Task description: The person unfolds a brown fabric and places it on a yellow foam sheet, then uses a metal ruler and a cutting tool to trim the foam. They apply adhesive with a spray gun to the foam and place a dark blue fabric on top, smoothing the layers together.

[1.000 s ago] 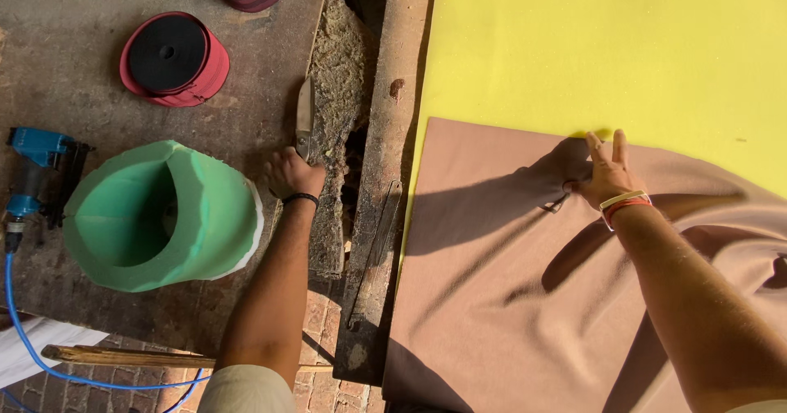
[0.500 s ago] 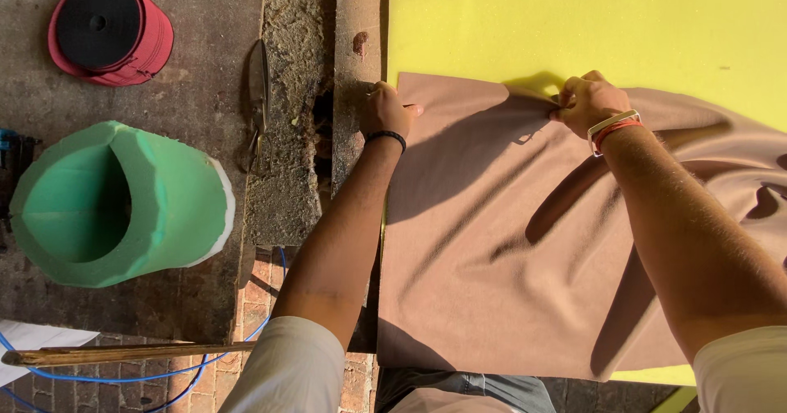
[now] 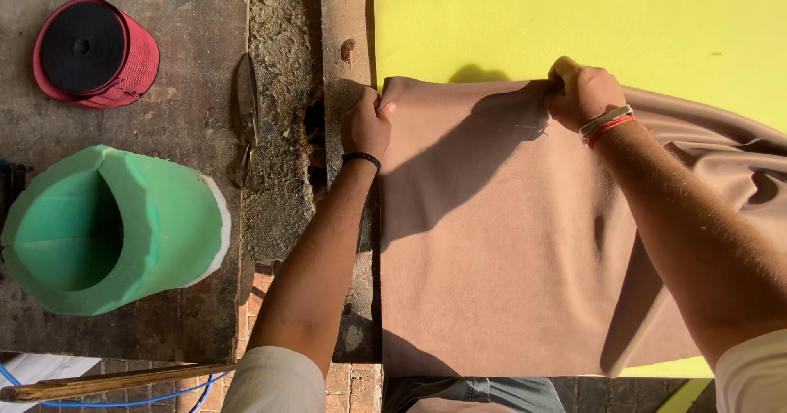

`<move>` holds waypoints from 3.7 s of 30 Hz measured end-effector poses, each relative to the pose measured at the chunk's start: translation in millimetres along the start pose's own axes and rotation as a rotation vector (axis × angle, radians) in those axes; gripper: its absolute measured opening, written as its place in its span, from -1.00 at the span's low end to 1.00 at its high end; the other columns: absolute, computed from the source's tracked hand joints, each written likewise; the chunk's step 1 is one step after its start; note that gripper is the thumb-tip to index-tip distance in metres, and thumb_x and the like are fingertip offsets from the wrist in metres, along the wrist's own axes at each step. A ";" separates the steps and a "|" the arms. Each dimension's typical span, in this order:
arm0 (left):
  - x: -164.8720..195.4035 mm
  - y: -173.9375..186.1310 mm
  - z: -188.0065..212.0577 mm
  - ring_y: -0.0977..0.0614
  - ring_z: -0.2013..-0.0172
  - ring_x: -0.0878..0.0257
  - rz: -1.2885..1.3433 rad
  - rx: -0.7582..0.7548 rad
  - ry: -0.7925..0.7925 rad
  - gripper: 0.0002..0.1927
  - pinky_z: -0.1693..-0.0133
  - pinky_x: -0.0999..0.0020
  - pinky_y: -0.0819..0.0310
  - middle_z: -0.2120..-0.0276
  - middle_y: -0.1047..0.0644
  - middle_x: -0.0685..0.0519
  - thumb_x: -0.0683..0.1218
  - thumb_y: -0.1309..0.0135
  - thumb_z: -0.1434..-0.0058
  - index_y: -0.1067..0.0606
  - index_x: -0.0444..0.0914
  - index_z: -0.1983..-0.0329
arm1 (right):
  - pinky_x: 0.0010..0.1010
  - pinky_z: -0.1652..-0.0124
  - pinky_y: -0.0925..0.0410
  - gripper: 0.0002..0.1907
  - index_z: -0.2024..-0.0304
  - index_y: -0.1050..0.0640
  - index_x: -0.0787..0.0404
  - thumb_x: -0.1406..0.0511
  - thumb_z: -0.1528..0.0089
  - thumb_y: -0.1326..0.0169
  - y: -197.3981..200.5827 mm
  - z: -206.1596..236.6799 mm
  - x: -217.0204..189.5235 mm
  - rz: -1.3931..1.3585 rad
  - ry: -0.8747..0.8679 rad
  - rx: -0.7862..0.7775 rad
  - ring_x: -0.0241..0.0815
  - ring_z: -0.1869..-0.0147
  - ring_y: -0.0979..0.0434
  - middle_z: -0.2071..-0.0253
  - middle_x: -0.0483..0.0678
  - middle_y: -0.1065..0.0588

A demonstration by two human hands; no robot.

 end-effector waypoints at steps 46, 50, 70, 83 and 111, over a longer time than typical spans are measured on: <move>77.3 -181.1 329.4 0.18 -0.55 0.02 -0.494 -0.174 -0.333 -0.08 -0.46 -0.03 0.45 -0.58 0.13 -0.10 0.38 0.24 -0.41 0.09 -0.27 -0.59 | -0.56 0.49 -0.33 -0.71 0.36 -0.40 0.07 0.46 -0.29 -0.24 -76.9 395.4 398.0 -1.754 -0.439 0.609 -0.40 0.48 -0.42 0.41 -0.19 -0.48; 74.5 -170.5 329.7 0.21 -0.55 0.02 -0.559 -0.201 -0.332 -0.06 -0.46 -0.06 0.48 -0.58 0.16 -0.07 0.40 0.25 -0.38 0.11 -0.23 -0.60 | -0.48 0.43 -0.42 -0.75 0.32 -0.41 0.12 0.40 -0.29 -0.26 -94.6 427.1 400.5 -1.394 -0.519 0.633 -0.39 0.39 -0.51 0.35 -0.18 -0.51; 195.6 -262.3 316.8 0.20 -0.53 -0.07 -0.618 -0.248 -0.442 -0.04 -0.44 -0.11 0.46 -0.57 0.17 -0.16 0.38 0.21 -0.35 0.10 -0.29 -0.58 | -0.36 0.09 -0.48 -0.33 -0.25 -0.33 0.26 0.23 -0.19 -0.32 -93.9 456.6 426.9 -0.905 -0.850 0.477 -0.16 0.06 -0.62 -0.05 0.09 -0.54; 274.3 -331.3 357.5 0.20 -0.52 -0.01 -0.587 -0.217 -0.329 -0.08 -0.43 -0.08 0.42 -0.55 0.17 -0.11 0.33 0.16 -0.34 0.04 -0.33 -0.54 | -0.29 0.14 -0.48 -0.80 0.14 -0.57 0.24 0.28 -0.29 0.01 6.3 321.8 599.5 -1.165 -0.358 0.441 -0.04 0.16 -0.60 0.24 0.04 -0.58; 313.4 -422.5 522.1 -0.42 -0.31 -0.01 -0.030 -0.260 0.282 -0.33 -0.28 0.19 -0.31 -0.35 -0.35 -0.17 0.20 -0.11 -0.14 -0.48 -0.22 -0.26 | -0.20 -0.04 -0.50 -0.56 -0.25 -0.46 0.26 0.38 -0.31 -0.16 60.7 274.8 783.0 -1.342 -0.364 0.222 -0.15 -0.06 -0.68 -0.12 -0.06 -0.58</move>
Point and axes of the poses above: each hand's wrist, its own z-axis away from the middle knuckle, its own y-axis out of the back of the hand, x = y × z, the point moved 10 cm from there along -z, towards the middle knuckle
